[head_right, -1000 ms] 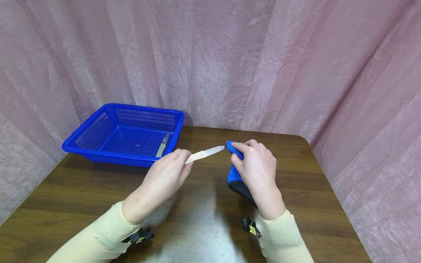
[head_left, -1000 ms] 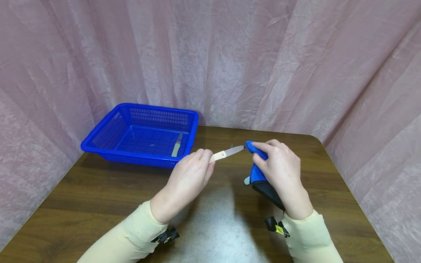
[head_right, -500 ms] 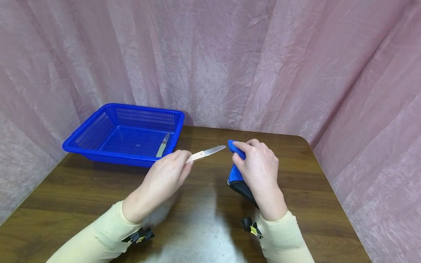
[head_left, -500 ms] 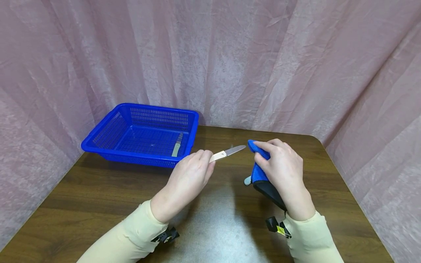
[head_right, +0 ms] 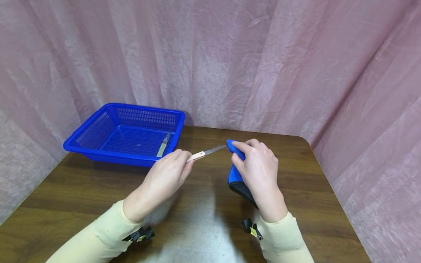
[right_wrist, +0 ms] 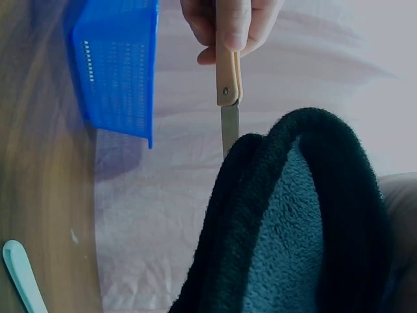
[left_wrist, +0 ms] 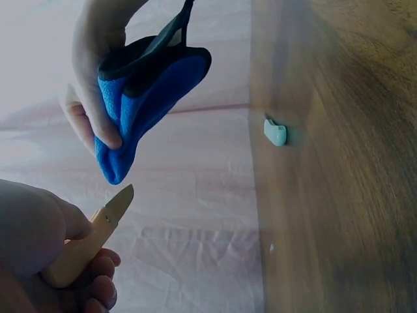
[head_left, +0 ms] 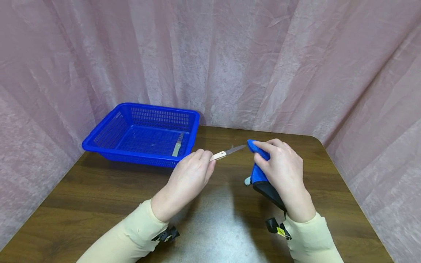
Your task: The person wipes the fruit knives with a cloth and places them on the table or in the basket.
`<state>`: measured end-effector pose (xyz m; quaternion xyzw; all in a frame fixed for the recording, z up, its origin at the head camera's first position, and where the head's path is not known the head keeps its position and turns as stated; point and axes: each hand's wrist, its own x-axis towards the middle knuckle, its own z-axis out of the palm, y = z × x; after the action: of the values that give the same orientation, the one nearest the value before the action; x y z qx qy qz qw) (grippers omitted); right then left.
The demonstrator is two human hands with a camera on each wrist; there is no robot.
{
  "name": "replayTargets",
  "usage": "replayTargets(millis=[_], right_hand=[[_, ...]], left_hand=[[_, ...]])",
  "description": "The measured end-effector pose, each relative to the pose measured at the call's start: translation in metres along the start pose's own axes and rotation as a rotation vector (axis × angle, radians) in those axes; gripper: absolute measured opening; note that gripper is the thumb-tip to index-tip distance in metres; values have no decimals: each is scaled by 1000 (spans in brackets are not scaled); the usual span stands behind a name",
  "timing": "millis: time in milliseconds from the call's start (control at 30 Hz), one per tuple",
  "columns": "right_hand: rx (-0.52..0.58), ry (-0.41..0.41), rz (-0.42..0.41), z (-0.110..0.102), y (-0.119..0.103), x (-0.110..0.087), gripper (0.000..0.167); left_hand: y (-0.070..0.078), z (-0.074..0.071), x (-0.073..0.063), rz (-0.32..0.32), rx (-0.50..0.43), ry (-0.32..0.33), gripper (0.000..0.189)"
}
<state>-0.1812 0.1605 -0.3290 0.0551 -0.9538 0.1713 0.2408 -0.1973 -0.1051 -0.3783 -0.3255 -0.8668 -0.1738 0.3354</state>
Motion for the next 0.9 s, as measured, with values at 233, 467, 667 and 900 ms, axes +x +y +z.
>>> replayTargets(millis=[233, 467, 667, 900], right_hand=[[7, 12, -9, 0, -1, -1, 39], [12, 31, -20, 0, -2, -1, 39], [23, 45, -29, -1, -5, -3, 39], [32, 46, -37, -1, -8, -4, 39]], left_hand=[[-2, 1, 1, 11, 22, 31, 13], [-1, 1, 0, 3, 55, 29, 11], [-1, 1, 0, -6, 42, 25, 10], [-1, 1, 0, -21, 46, 38, 12]])
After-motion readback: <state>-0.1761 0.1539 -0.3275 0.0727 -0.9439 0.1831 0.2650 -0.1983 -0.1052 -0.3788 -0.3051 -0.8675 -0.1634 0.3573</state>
